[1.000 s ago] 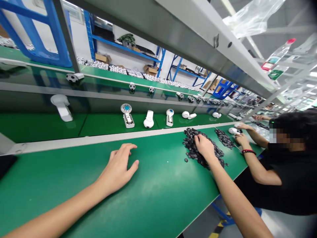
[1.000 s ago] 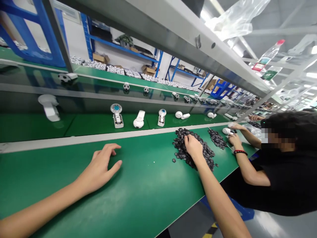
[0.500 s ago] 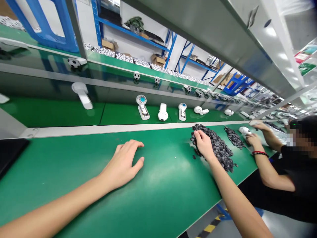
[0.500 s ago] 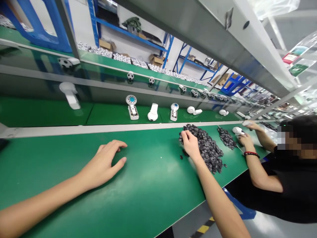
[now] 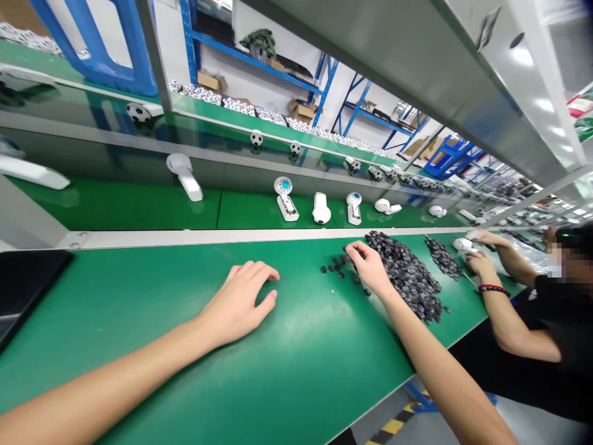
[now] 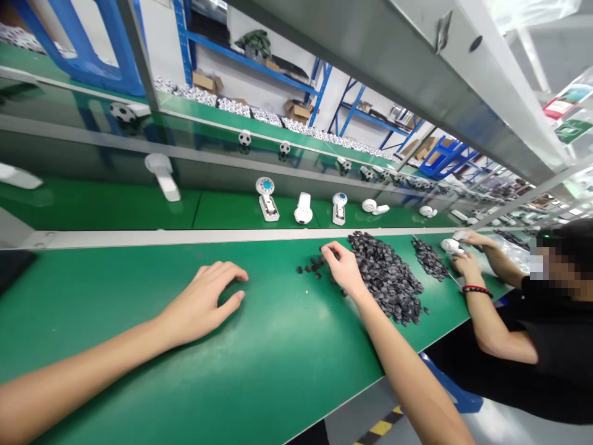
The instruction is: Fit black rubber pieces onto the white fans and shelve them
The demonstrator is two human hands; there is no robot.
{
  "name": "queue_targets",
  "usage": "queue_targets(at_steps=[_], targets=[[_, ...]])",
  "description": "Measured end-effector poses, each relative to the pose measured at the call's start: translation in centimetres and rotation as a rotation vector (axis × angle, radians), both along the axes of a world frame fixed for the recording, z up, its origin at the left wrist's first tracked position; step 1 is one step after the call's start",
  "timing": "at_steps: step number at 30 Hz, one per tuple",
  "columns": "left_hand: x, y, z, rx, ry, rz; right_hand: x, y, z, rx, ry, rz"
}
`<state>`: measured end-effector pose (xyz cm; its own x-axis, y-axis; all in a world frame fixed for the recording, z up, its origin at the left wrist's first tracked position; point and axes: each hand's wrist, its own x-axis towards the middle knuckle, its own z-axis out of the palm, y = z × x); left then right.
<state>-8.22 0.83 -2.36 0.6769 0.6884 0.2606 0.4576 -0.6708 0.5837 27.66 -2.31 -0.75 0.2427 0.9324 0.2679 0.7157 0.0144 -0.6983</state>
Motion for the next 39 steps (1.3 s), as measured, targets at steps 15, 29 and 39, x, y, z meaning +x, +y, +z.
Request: queue_targets(at_steps=[15, 29, 39], targets=[[0.0, 0.0, 0.2, 0.009, 0.022, -0.027, 1.0, 1.3, -1.3, 0.032, 0.166, -0.027], [0.0, 0.0, 0.3, 0.002, 0.021, -0.037, 3.6, -1.8, 0.5, -0.022, -0.298, -0.139], [0.0, -0.2, 0.5, 0.02, 0.045, -0.026, 0.2, -1.6, 1.7, -0.097, -0.428, 0.159]])
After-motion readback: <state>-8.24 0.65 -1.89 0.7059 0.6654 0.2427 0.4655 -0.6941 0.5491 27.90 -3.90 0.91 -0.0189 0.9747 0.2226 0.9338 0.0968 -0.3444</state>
